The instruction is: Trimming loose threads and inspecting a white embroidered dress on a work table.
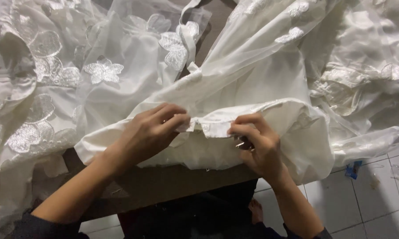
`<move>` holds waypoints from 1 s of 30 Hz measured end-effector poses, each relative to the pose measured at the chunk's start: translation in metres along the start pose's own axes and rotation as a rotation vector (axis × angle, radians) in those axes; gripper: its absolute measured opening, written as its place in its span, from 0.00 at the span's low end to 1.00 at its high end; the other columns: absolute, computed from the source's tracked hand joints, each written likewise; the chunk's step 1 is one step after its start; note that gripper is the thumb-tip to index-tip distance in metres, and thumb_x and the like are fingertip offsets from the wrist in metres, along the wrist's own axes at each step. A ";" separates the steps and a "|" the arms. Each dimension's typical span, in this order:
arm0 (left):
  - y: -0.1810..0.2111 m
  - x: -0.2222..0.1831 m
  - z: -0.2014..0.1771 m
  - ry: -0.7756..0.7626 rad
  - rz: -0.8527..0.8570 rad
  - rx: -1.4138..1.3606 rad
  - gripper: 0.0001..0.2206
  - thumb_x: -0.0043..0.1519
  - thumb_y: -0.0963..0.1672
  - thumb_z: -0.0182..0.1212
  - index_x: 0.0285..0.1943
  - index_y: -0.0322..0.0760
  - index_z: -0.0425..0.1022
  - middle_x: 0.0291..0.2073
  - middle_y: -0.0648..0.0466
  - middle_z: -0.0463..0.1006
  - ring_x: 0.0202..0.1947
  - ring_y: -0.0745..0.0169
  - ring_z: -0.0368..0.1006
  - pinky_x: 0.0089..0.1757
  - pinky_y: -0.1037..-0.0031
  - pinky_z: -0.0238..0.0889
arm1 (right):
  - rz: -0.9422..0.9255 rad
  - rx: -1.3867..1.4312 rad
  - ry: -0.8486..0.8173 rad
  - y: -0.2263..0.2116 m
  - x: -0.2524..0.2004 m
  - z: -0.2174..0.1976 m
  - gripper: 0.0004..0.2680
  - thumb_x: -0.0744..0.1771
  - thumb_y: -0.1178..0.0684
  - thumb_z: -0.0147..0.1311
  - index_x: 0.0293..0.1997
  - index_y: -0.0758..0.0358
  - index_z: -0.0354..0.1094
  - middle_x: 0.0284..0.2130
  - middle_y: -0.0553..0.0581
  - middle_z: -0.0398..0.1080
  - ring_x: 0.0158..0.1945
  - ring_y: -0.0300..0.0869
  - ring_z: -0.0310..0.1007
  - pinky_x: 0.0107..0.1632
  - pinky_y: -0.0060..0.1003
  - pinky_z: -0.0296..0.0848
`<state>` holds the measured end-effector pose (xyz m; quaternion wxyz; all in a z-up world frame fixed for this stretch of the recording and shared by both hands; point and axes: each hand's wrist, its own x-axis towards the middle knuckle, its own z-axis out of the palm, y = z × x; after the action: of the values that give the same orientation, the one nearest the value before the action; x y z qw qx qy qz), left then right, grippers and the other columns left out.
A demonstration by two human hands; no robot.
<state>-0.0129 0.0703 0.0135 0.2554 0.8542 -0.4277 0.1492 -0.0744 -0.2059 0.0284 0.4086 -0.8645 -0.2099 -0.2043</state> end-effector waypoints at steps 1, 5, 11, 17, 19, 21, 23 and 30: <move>0.006 0.006 -0.005 -0.007 -0.009 -0.007 0.14 0.54 0.38 0.70 0.48 0.45 0.78 0.40 0.57 0.78 0.35 0.56 0.77 0.35 0.69 0.75 | 0.009 0.005 -0.008 0.000 0.002 0.000 0.08 0.64 0.65 0.52 0.37 0.57 0.77 0.38 0.55 0.73 0.24 0.43 0.76 0.28 0.34 0.76; 0.016 0.029 -0.015 -0.130 -0.129 -0.413 0.27 0.51 0.37 0.73 0.62 0.39 0.76 0.36 0.46 0.83 0.34 0.40 0.79 0.35 0.54 0.74 | 0.063 0.026 -0.007 0.001 0.013 -0.003 0.06 0.67 0.63 0.52 0.42 0.60 0.73 0.31 0.56 0.69 0.26 0.46 0.69 0.29 0.34 0.70; 0.014 0.050 -0.012 -0.267 -0.307 -1.068 0.06 0.65 0.45 0.60 0.42 0.44 0.83 0.27 0.55 0.79 0.31 0.61 0.72 0.42 0.67 0.70 | 0.252 0.243 -0.020 0.001 0.045 -0.006 0.06 0.71 0.59 0.50 0.52 0.64 0.64 0.18 0.53 0.66 0.17 0.34 0.51 0.23 0.26 0.57; 0.017 0.048 -0.011 -0.307 -0.424 -1.287 0.11 0.67 0.46 0.57 0.52 0.41 0.81 0.35 0.55 0.81 0.42 0.64 0.72 0.51 0.64 0.68 | 0.255 0.385 -0.093 0.004 0.049 -0.002 0.07 0.71 0.61 0.48 0.55 0.67 0.61 0.22 0.57 0.66 0.19 0.36 0.56 0.25 0.25 0.60; 0.019 0.047 -0.012 -0.300 -0.435 -1.307 0.10 0.67 0.46 0.57 0.51 0.41 0.81 0.35 0.55 0.81 0.42 0.65 0.72 0.51 0.65 0.68 | 0.246 0.381 -0.104 0.003 0.049 0.000 0.07 0.71 0.61 0.48 0.54 0.67 0.61 0.24 0.58 0.68 0.20 0.36 0.58 0.24 0.25 0.61; 0.021 0.047 -0.014 -0.268 -0.455 -1.352 0.11 0.67 0.47 0.57 0.50 0.42 0.83 0.36 0.56 0.81 0.41 0.66 0.73 0.51 0.65 0.69 | 0.005 0.096 0.031 0.000 0.051 0.002 0.13 0.69 0.57 0.59 0.54 0.71 0.58 0.42 0.65 0.69 0.15 0.42 0.67 0.17 0.32 0.63; 0.017 0.044 -0.007 -0.258 -0.534 -1.357 0.10 0.66 0.47 0.59 0.45 0.40 0.82 0.33 0.57 0.80 0.39 0.68 0.73 0.48 0.68 0.70 | -0.104 -0.056 0.047 -0.001 0.042 -0.003 0.14 0.68 0.49 0.60 0.50 0.69 0.60 0.40 0.61 0.66 0.19 0.41 0.65 0.20 0.32 0.66; 0.025 0.047 -0.021 -0.190 -0.733 -1.391 0.11 0.62 0.47 0.64 0.32 0.35 0.77 0.27 0.55 0.75 0.33 0.67 0.72 0.41 0.73 0.72 | -0.407 -0.440 -0.180 -0.017 0.038 -0.019 0.13 0.70 0.41 0.52 0.42 0.61 0.69 0.25 0.51 0.65 0.25 0.43 0.71 0.31 0.34 0.69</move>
<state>-0.0063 0.0388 0.0611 0.7259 0.5941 -0.1342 -0.3195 -0.0553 -0.2038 0.0700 0.1423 -0.8869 -0.3648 -0.2450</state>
